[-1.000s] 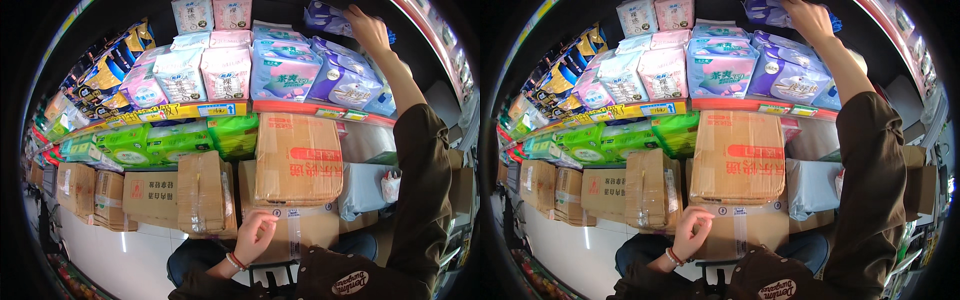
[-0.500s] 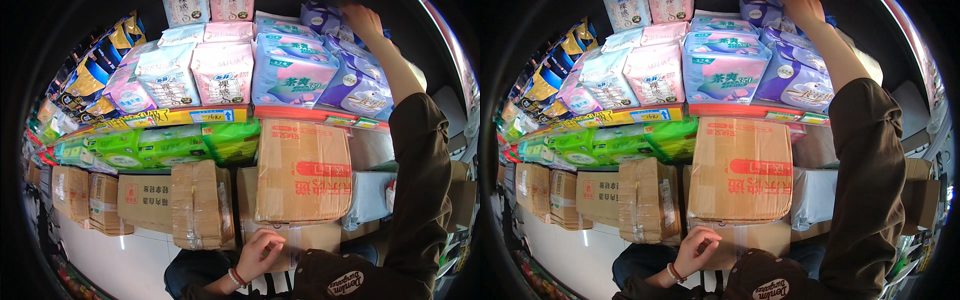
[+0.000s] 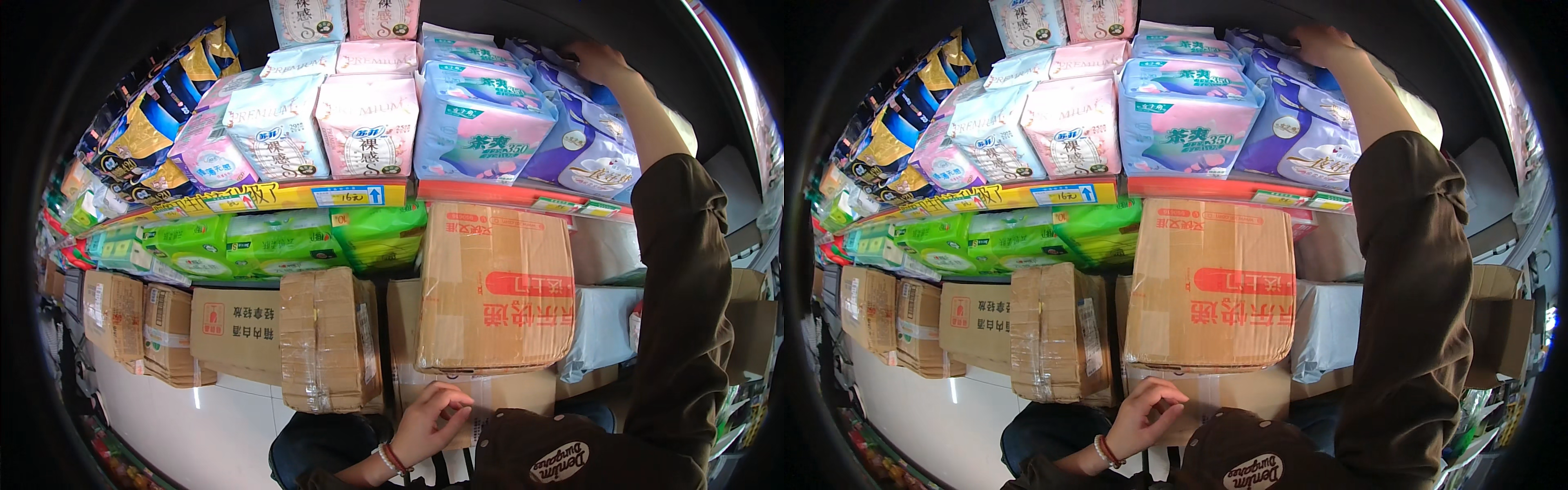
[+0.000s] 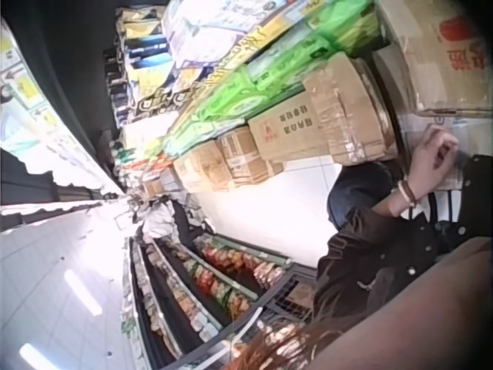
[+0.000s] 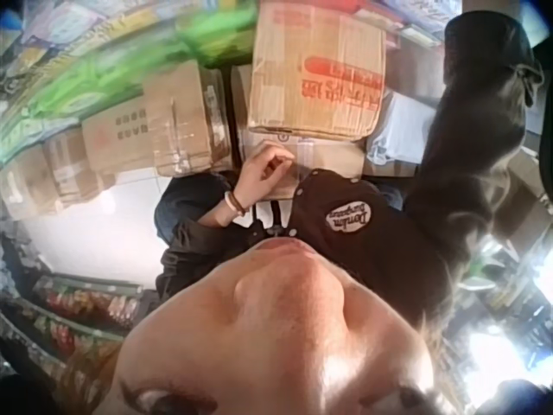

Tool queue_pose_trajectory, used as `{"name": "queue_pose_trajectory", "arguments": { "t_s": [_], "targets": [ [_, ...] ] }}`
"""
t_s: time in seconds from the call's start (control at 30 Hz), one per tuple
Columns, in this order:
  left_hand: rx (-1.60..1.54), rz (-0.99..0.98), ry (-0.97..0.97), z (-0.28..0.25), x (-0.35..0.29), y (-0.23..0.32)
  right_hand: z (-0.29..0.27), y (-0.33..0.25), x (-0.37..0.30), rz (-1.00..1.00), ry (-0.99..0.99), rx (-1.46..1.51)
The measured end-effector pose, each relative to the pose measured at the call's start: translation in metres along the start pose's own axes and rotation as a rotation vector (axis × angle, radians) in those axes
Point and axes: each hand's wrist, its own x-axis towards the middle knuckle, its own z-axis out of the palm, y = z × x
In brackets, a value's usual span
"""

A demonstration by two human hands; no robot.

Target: The person wipes the packaging of multiple sanitary pad packs with a blue cloth, then places them on a shelf. The person handles each pack individually, wiping all sides before stacking them.

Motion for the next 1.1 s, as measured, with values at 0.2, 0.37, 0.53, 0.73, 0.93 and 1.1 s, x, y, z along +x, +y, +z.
{"name": "queue_pose_trajectory", "arguments": {
  "t_s": [0.2, 0.37, 0.53, 0.73, 0.93, 1.1],
  "targets": [
    [0.031, 0.006, 0.013, 0.000, 0.000, 0.000, -0.029, -0.015, -0.007, 0.072, -0.055, 0.045],
    [0.036, 0.014, 0.016, 0.001, -0.001, 0.000, -0.019, -0.005, -0.015, 0.116, -0.133, -0.026],
    [0.042, 0.005, 0.010, 0.001, -0.002, -0.002, -0.027, 0.005, -0.018, 0.024, -0.281, 0.032],
    [0.051, 0.051, 0.025, 0.003, -0.002, -0.005, -0.043, -0.016, -0.030, 0.070, -0.274, 0.201],
    [0.035, 0.025, -0.003, 0.007, -0.001, -0.008, 0.020, 0.027, 0.002, 0.127, -0.270, 0.159],
    [0.028, 0.020, 0.002, 0.006, -0.002, -0.008, 0.033, 0.030, 0.010, 0.065, -0.334, 0.213]
  ]
}}
